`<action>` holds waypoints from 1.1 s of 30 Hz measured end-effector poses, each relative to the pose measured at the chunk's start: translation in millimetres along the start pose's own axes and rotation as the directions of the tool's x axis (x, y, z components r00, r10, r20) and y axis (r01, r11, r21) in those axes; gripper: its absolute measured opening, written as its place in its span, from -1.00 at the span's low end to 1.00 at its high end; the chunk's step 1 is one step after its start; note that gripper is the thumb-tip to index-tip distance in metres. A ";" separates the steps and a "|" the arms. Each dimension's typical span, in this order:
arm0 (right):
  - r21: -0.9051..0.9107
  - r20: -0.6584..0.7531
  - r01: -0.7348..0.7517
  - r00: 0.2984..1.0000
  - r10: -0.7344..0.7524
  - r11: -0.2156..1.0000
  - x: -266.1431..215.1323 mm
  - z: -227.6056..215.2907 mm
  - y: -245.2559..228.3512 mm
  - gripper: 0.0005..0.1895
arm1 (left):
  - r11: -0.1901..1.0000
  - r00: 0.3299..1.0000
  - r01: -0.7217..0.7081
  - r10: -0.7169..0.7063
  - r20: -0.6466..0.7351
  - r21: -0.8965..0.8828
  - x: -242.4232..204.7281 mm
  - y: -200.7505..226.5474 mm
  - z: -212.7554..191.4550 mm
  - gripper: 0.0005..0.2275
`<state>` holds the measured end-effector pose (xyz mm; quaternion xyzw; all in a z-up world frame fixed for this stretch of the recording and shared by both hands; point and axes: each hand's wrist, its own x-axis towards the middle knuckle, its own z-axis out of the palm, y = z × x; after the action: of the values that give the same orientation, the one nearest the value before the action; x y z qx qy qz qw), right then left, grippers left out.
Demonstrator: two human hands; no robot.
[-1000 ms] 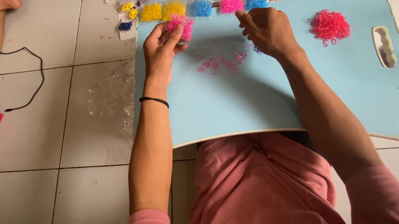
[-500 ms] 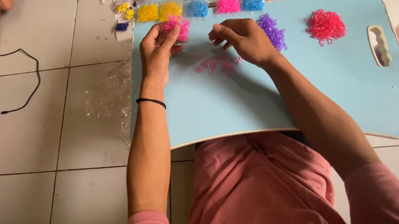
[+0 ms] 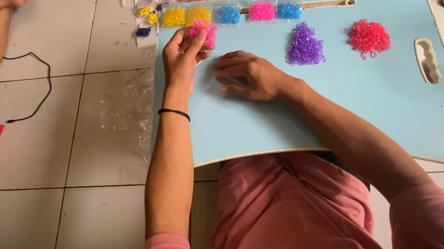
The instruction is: Sorting and packaging small colorful rubber bands into clear plastic bags on a portable desk.
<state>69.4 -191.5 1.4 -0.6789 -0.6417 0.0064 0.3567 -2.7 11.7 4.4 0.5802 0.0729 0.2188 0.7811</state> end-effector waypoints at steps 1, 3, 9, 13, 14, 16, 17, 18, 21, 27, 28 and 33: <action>0.003 0.002 -0.002 1.000 0.002 1.000 -1.6 -2.1 -3.6 -0.62 | 1.000 1.000 0.004 -0.004 -0.003 0.000 -1.4 -0.2 -0.1 -0.76; 0.033 -0.063 -0.012 0.998 0.014 0.999 0.1 -9.0 -9.6 -0.87 | 1.000 1.000 -0.020 0.020 0.005 0.019 0.5 3.2 -0.4 -0.76; 0.276 -0.124 -0.483 0.839 0.529 0.831 -11.4 -55.6 -32.1 -0.75 | 0.999 0.995 -0.024 0.028 -0.098 0.041 10.3 -19.1 -5.4 -0.72; 0.078 -0.028 -0.528 0.847 0.531 0.846 -39.1 -52.9 -42.5 -0.46 | 0.999 0.997 -0.037 0.040 -0.069 0.036 12.2 -20.2 1.6 -0.73; 0.056 -0.009 -0.552 0.833 0.553 0.832 -49.9 -43.9 -42.2 -0.29 | 0.999 0.997 -0.032 0.033 -0.063 0.030 12.9 -21.7 1.7 -0.73; 0.027 0.025 -0.564 0.826 0.564 0.825 -59.4 -18.7 -34.1 -0.11 | 0.999 0.997 -0.034 0.035 -0.075 0.018 9.0 -11.9 1.8 -0.73; -0.145 -0.011 -0.504 0.862 0.508 0.852 -61.0 -0.5 -27.5 -0.07 | 1.000 0.999 -0.027 0.027 -0.031 -0.014 3.3 -2.0 2.2 -0.75; -0.313 -0.036 -0.430 0.896 0.442 0.847 -62.5 17.5 -20.7 -0.02 | 0.999 1.000 -0.019 0.020 0.013 -0.045 -1.8 8.1 2.7 -0.76; -0.337 -0.072 -0.429 0.899 0.431 0.838 -33.4 39.6 -11.9 -0.01 | 0.997 1.000 -0.019 0.021 0.018 -0.077 -2.7 3.4 -0.8 -0.79; -0.354 -0.215 -0.157 0.973 0.083 0.922 5.0 43.0 -9.6 -0.70 | 0.996 0.999 -0.044 0.045 0.012 -0.079 -4.4 10.6 2.3 -0.79; -0.355 -0.222 -0.161 0.971 0.084 0.921 6.2 35.4 -10.4 -0.70 | 0.996 0.999 -0.045 0.046 0.019 -0.076 -2.3 13.4 0.2 -0.79; -0.207 -0.015 -0.004 1.000 0.001 0.978 -2.4 -17.5 -5.7 -0.65 | 0.996 0.999 -0.021 0.024 0.028 -0.085 -3.9 5.6 1.0 -0.75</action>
<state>72.2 -202.4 16.2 -0.7133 -0.6352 -0.0648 0.2890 -7.3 10.4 9.5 0.5504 0.0458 0.2223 0.8035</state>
